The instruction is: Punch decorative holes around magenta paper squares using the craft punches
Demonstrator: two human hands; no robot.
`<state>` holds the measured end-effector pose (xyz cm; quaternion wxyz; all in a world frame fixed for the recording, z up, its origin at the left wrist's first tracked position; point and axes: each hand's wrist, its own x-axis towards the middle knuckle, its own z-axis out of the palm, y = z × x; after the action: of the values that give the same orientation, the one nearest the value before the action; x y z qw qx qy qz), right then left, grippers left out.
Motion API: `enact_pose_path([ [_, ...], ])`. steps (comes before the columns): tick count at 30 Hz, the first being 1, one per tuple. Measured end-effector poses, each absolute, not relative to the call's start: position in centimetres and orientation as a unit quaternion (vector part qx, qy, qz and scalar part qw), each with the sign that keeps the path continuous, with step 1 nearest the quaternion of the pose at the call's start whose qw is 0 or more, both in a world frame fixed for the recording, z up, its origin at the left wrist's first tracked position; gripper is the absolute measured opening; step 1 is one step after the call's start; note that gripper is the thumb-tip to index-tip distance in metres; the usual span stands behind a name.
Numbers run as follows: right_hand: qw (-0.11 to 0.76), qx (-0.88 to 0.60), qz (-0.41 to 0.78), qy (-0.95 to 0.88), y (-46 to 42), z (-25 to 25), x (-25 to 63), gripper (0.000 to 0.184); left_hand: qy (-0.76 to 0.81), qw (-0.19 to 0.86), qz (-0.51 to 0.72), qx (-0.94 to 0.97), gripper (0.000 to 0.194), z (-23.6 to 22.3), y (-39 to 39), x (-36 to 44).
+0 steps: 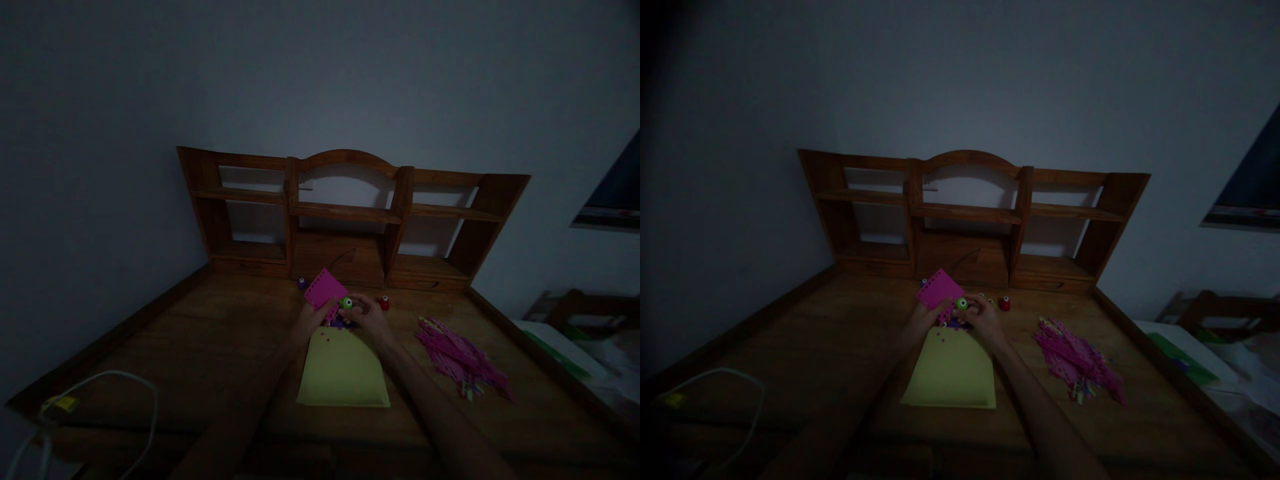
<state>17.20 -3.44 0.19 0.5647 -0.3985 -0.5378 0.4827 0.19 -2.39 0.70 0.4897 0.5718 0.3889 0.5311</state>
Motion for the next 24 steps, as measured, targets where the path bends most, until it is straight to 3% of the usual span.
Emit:
enact_pose_path([
  [5, 0.569, -0.384, 0.526, -0.502, -3.40, 0.07, 17.01, 0.055, 0.397, 0.480, 0.521, 0.583, 0.034, 0.66, -2.15, 0.14],
  [13, 0.538, -0.358, 0.605, -0.466, -3.87, 0.37, 17.27, 0.037, 0.361, 0.493, 0.531, 0.588, 0.030, 0.55, -2.13, 0.15],
  [24, 0.540, -0.358, 0.614, -0.451, -3.92, 0.20, 17.44, 0.032, 0.350, 0.489, 0.520, 0.607, 0.031, 0.23, -2.07, 0.06],
])
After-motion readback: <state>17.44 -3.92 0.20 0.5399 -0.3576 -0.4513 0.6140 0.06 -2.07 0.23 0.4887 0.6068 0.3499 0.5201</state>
